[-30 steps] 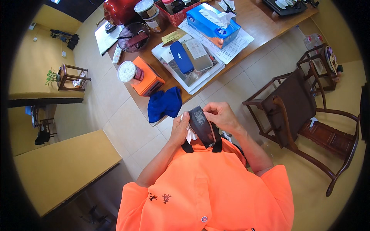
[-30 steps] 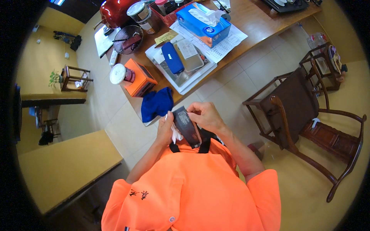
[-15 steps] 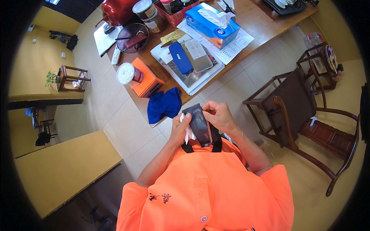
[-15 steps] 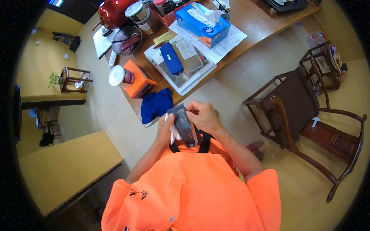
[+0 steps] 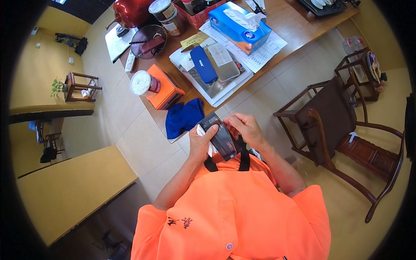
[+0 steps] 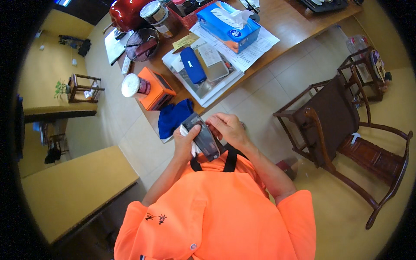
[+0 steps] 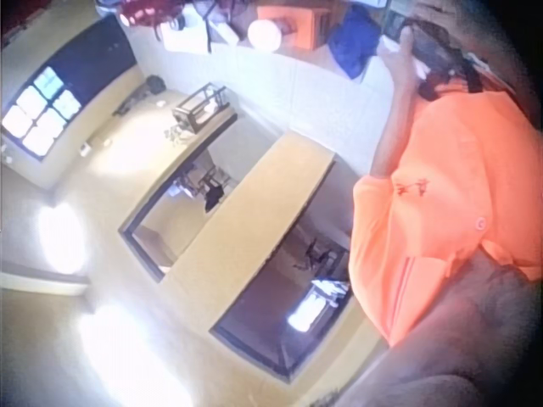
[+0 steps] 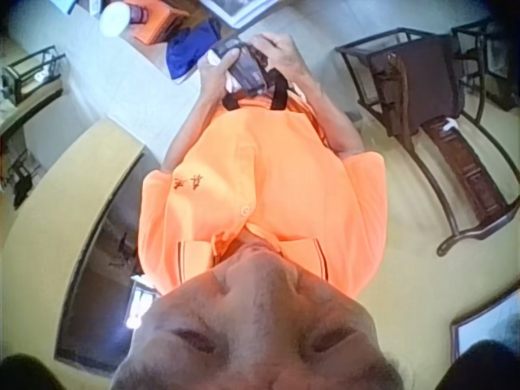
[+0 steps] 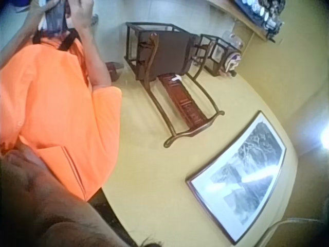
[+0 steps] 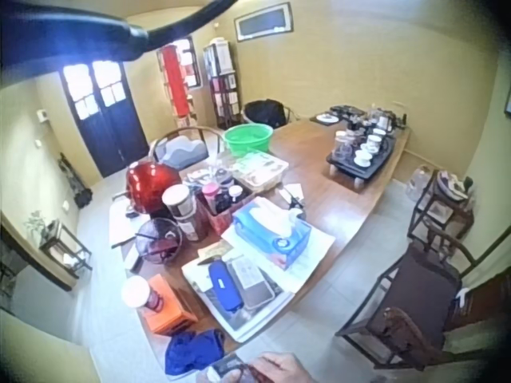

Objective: The person wipes a small black rectangular object with a white tissue and then uses a blue cloth to wipe the surface of a wooden table. The person moves around the table, cleaning different sections and handling various items like a green bowl and a red kettle.

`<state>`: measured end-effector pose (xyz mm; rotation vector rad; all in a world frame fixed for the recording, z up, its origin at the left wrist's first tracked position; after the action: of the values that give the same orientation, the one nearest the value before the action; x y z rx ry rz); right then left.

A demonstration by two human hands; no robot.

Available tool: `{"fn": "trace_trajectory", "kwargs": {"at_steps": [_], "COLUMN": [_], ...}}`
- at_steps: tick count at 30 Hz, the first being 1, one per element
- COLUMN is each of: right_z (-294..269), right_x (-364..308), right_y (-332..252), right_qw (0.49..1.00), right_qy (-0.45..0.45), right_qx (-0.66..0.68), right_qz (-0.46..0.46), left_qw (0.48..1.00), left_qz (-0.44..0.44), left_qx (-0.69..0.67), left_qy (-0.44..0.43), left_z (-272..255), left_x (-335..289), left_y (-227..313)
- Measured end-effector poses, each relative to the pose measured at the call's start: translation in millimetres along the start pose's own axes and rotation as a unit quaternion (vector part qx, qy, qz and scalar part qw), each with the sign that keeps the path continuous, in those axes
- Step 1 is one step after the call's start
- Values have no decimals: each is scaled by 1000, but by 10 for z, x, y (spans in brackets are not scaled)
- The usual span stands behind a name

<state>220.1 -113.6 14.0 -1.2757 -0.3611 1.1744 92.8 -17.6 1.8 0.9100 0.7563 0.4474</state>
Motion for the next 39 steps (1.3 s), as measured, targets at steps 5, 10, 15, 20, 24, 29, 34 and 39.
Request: {"fn": "trace_trajectory", "kwargs": {"at_steps": [5, 10, 15, 20, 24, 29, 34, 39], "right_z": [12, 87, 66, 65, 64, 54, 47, 76], "right_x": [-94, -139, -115, -109, -110, -102, -85, -72], "right_y": [50, 75, 104, 171, 206, 206, 214, 220], "right_qw": [996, 990, 991, 989, 986, 990, 990, 990], "right_qy": [-44, -104, -102, -119, -108, -84, -88, -86], "right_qx": [-77, -91, -77, -87, -105, -86, -91, -94], "right_qz": [32, 13, 26, 21, 65, 72, 65, 58], "left_qw": [998, 996, 994, 996, 994, 994, 994, 994], "left_qz": [28, 31, -16, -30, 9, -11, -44, -38], "left_qx": [-39, -48, -82, -19, 10, -23, -63, -36], "left_qy": [50, 63, 65, 78, 112, 110, 75, 100], "left_z": [-49, -71, -95, -159, -277, -207, -118, -113], "left_x": [72, 94, 122, 137, 151, 112, 62, 72], "left_y": [46, 44, 82, 81, 6, 101, 33, 40]}}
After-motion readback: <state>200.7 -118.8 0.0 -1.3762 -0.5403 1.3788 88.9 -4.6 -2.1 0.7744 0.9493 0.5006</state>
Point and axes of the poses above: each hand's wrist, its own x-axis towards the middle knuckle, its own z-axis out of the palm, y = z × x, the point moved 5 cm from there along x, towards the middle knuckle, and after that the axes turned 1 degree about z, right-handed, at the moved point
